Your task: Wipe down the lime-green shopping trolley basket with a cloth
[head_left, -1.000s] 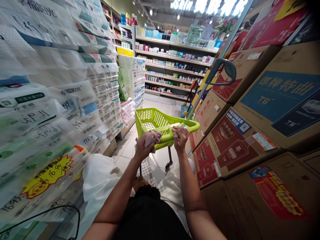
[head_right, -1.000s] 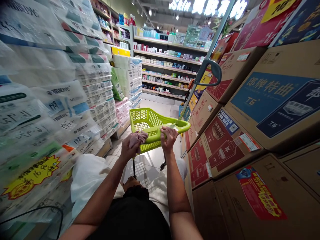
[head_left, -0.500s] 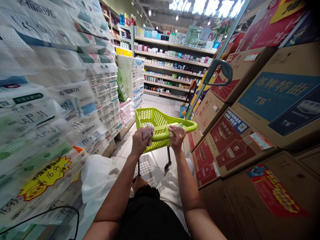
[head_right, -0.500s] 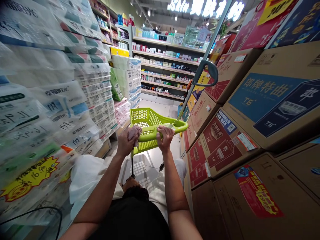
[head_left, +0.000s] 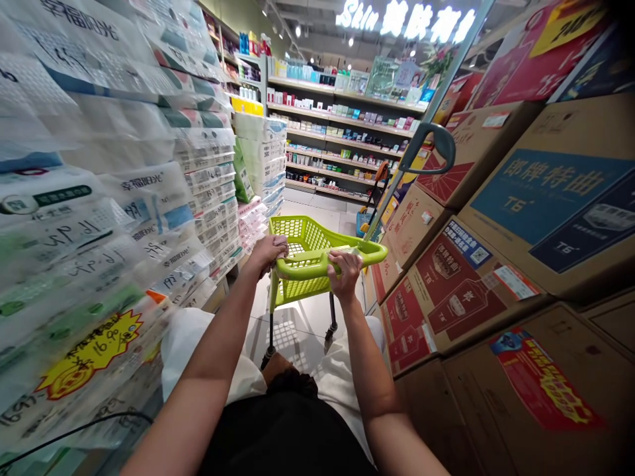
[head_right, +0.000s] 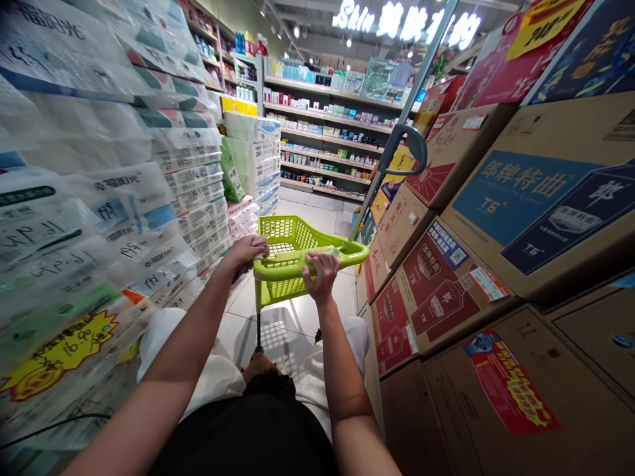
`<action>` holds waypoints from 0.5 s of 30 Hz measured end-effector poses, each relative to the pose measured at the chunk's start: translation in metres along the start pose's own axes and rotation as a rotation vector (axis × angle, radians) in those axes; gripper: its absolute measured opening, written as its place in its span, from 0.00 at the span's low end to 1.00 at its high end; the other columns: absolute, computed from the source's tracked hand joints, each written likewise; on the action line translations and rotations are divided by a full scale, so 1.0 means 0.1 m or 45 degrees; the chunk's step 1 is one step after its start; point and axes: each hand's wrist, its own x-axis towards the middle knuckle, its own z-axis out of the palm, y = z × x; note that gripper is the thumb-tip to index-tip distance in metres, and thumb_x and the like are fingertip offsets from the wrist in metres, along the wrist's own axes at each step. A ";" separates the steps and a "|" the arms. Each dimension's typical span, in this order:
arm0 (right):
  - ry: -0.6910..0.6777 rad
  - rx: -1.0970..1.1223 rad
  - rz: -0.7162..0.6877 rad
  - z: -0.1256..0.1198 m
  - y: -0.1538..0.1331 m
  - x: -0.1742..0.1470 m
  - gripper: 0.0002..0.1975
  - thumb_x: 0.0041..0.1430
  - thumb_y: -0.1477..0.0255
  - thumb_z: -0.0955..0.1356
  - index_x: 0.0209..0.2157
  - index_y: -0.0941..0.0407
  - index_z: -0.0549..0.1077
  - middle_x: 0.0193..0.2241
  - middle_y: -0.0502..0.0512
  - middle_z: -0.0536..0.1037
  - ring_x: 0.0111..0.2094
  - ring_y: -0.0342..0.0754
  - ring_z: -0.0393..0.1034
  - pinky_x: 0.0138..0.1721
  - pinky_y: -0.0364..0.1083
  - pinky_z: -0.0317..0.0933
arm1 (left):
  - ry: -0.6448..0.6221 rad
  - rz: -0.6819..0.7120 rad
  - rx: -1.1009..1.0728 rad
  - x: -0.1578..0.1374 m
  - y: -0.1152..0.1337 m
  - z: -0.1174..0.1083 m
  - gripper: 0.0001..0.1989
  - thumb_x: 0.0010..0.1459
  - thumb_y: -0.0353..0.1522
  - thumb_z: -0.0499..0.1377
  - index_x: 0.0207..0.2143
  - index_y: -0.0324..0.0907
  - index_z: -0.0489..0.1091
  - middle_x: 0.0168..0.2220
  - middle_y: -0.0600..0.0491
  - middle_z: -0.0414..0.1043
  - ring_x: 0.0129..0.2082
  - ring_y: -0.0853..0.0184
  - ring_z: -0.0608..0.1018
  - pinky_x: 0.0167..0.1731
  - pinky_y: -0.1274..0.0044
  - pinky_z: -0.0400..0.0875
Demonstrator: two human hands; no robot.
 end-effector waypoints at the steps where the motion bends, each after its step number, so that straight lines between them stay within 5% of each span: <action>1: -0.008 0.000 -0.008 -0.01 -0.01 -0.01 0.09 0.61 0.68 0.65 0.37 0.52 0.76 0.41 0.53 0.82 0.46 0.53 0.73 0.56 0.55 0.54 | 0.009 -0.023 -0.067 0.08 -0.06 0.01 0.08 0.42 0.33 0.66 0.28 0.43 0.76 0.26 0.52 0.77 0.30 0.60 0.77 0.35 0.74 0.68; 4: 0.007 0.037 -0.054 -0.03 -0.04 -0.03 0.09 0.62 0.67 0.64 0.38 0.52 0.76 0.41 0.53 0.82 0.46 0.53 0.74 0.56 0.55 0.55 | 0.093 -0.031 -0.288 0.11 -0.22 0.06 0.10 0.42 0.33 0.66 0.30 0.42 0.76 0.31 0.51 0.79 0.32 0.62 0.78 0.39 0.74 0.71; 8: 0.096 0.087 -0.119 -0.04 -0.03 -0.08 0.09 0.62 0.68 0.64 0.38 0.52 0.76 0.41 0.53 0.83 0.45 0.53 0.75 0.54 0.56 0.56 | 0.336 0.037 -0.402 -0.36 -0.26 0.09 0.12 0.46 0.35 0.66 0.35 0.42 0.76 0.35 0.50 0.79 0.36 0.60 0.79 0.39 0.72 0.72; 12: 0.061 0.053 -0.071 -0.07 0.04 -0.09 0.10 0.63 0.67 0.63 0.37 0.52 0.76 0.41 0.53 0.83 0.46 0.54 0.75 0.54 0.57 0.57 | 0.091 0.178 -0.519 -0.88 0.00 0.03 0.14 0.47 0.37 0.68 0.37 0.42 0.78 0.32 0.51 0.78 0.33 0.60 0.78 0.35 0.73 0.72; 15: 0.056 0.056 -0.070 -0.09 0.09 -0.08 0.10 0.64 0.67 0.63 0.37 0.52 0.76 0.41 0.54 0.83 0.46 0.54 0.75 0.55 0.57 0.58 | -0.024 0.222 -0.337 -0.86 0.14 -0.01 0.13 0.43 0.35 0.70 0.33 0.42 0.78 0.30 0.53 0.77 0.33 0.60 0.77 0.35 0.73 0.71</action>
